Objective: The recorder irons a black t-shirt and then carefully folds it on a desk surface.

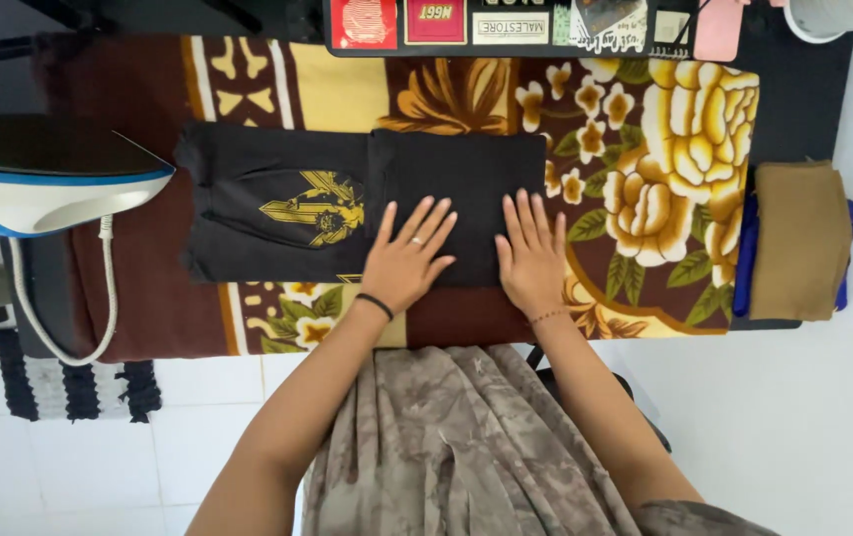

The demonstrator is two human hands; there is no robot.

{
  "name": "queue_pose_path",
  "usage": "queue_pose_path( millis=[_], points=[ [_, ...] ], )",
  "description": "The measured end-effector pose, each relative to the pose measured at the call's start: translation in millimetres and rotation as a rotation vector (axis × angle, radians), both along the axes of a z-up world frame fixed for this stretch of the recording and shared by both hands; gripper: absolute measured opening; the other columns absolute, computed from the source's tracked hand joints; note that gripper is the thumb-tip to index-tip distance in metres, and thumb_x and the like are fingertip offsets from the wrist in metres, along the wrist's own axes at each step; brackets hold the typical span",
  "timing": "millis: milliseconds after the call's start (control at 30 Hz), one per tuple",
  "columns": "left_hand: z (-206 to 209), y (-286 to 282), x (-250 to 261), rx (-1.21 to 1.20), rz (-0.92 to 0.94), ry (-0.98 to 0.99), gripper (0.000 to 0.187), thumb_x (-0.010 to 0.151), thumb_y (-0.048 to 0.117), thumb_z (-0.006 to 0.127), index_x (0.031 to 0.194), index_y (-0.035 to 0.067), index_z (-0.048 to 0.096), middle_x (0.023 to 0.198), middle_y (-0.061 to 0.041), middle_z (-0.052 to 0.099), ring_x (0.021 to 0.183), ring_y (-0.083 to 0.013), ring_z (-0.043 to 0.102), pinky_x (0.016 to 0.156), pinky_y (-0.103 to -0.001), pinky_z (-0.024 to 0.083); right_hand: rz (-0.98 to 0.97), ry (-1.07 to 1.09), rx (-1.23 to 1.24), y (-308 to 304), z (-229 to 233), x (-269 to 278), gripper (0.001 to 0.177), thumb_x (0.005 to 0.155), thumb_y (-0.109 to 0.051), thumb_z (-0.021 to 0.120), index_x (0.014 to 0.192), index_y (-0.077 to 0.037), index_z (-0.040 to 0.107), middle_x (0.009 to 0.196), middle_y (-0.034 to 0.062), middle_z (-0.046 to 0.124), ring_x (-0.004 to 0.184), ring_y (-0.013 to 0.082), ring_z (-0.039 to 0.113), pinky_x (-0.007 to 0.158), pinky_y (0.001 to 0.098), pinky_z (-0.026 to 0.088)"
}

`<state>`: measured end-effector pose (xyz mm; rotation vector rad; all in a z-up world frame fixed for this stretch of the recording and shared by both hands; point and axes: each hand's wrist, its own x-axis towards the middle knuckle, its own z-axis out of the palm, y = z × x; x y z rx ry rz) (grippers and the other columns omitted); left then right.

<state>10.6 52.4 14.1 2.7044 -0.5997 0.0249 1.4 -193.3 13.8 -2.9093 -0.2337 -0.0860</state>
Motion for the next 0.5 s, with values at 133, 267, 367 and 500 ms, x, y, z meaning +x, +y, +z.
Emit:
queue_pose_path(
  millis=[133, 267, 367, 500],
  points=[
    [-7.9, 27.5, -8.0, 0.029, -0.115, -0.042, 0.062, 0.101, 0.042, 0.054, 0.157, 0.017, 0.043, 0.165, -0.002, 0.038, 0.154, -0.0207, 0.029, 0.124, -0.059, 0.018, 0.06, 0.006, 0.016, -22.1, 16.1, -14.5, 0.053, 0.107, -0.029, 0.054, 0.157, -0.014, 0.046, 0.164, 0.0104, 0.041, 0.153, 0.0288, 0.033, 0.126, 0.0527, 0.02],
    [20.3, 58.0, -14.9, -0.193, -0.193, -0.091, 0.047, 0.095, 0.043, 0.066, 0.128, 0.01, 0.063, 0.127, -0.009, 0.059, 0.132, -0.0289, 0.047, 0.112, -0.056, 0.032, 0.248, -0.096, 0.188, -33.1, 47.3, -19.8, 0.041, 0.095, -0.025, 0.071, 0.129, -0.006, 0.06, 0.132, 0.0141, 0.057, 0.128, 0.0345, 0.051, 0.109, 0.0517, 0.038],
    [27.5, 70.6, -12.8, -0.219, -0.446, -0.065, 0.028, 0.086, 0.03, 0.068, 0.105, 0.009, 0.069, 0.106, -0.007, 0.062, 0.112, -0.0265, 0.055, 0.095, -0.045, 0.041, 0.46, -0.099, 0.143, -31.9, 49.0, -30.3, 0.027, 0.087, -0.019, 0.079, 0.105, -0.006, 0.066, 0.107, 0.0099, 0.063, 0.106, 0.0305, 0.059, 0.095, 0.0458, 0.046],
    [30.6, 73.9, -5.4, -0.064, -0.522, -0.043, 0.009, 0.083, 0.017, 0.071, 0.087, 0.013, 0.064, 0.09, -0.002, 0.057, 0.097, -0.0222, 0.056, 0.084, -0.038, 0.043, 0.544, -0.087, 0.071, -38.4, 46.2, -28.2, 0.02, 0.081, -0.01, 0.079, 0.096, -0.007, 0.066, 0.1, 0.0061, 0.064, 0.099, 0.0265, 0.062, 0.09, 0.0405, 0.05]
  ],
)
